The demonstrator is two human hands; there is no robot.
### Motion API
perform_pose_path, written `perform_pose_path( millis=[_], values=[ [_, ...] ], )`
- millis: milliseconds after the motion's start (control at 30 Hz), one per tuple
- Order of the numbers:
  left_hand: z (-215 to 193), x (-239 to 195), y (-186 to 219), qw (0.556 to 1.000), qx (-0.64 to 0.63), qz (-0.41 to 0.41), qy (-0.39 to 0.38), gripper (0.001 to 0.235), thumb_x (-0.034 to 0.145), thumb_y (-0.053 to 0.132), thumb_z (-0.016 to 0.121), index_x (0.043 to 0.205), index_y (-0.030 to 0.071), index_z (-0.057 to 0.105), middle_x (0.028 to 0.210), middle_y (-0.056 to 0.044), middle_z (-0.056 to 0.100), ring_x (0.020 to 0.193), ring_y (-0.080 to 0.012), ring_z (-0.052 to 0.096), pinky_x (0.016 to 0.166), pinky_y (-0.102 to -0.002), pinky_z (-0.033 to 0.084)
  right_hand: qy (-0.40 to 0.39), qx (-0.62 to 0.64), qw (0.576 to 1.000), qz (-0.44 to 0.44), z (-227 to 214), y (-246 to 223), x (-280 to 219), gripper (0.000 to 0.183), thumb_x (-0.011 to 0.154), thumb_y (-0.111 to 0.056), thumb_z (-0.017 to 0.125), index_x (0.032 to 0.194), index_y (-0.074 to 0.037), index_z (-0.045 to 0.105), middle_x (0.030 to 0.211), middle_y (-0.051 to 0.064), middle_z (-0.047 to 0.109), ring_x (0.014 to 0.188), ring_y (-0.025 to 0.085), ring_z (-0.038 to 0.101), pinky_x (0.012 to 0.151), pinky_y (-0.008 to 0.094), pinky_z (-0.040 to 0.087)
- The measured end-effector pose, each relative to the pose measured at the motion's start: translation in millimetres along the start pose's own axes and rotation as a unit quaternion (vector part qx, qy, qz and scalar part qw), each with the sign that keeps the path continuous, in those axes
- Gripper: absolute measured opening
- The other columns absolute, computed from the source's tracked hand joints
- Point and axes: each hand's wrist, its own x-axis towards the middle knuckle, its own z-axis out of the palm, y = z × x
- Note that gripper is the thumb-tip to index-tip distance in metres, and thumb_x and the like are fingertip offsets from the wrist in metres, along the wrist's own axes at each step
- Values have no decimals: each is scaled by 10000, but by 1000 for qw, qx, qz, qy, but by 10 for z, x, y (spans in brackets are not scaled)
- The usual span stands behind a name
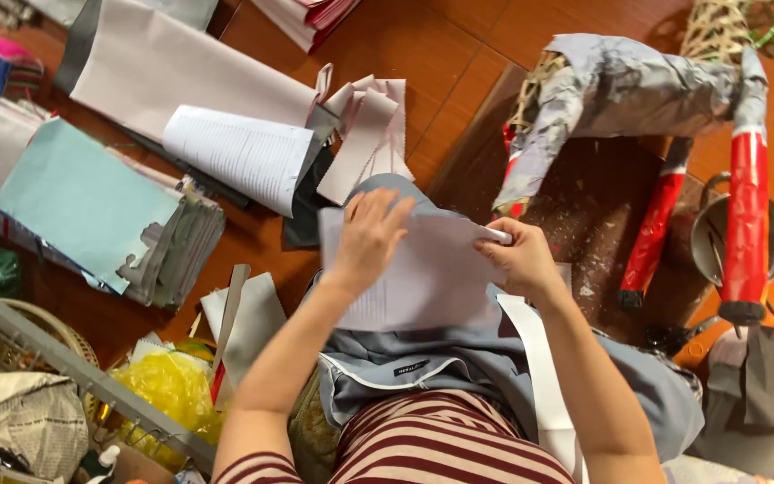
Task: Wrapping a giraffe-shaped craft object with paper and red tape
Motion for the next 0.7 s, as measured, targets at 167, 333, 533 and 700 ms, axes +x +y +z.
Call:
perform_pose_path(
  millis=[167,333,533,700],
  values=[
    [448,-415,206,996,59,-29,66,465,1042,392,363,1463,211,440,1554,-78,365,1443,-252,292,1171,-441,74,115,-149,976,-105,117,230,-6,157,785,-187,817,907,-248,739,731,-33,650,651,47,535,580,230,432],
    [725,-469,169,992,41,-99,61,485,1032,494,290,1466,325,422,1577,-49,329,1469,-284,245,1174,-478,69,49,-199,923,-326,174,696,-24,186,770,-13,748,860,-167,696,1011,-16,762,909,187,716,773,312,533],
    [726,-436,175,988,62,-89,106,456,1034,434,297,1437,324,481,1557,-36,368,1467,-273,254,1173,-463,73,-29,-166,898,-406,56,629,-519,121,776,18,696,845,-81,688,991,41,766,958,289,692,902,387,513],
    [764,-429,193,986,64,-108,106,472,1023,436,309,1447,305,471,1554,-54,371,1474,-297,239,1175,-487,62,-163,-143,931,-293,-372,856,-885,315,660,161,613,900,-26,696,985,88,796,989,356,696,913,537,472]
  ],
)
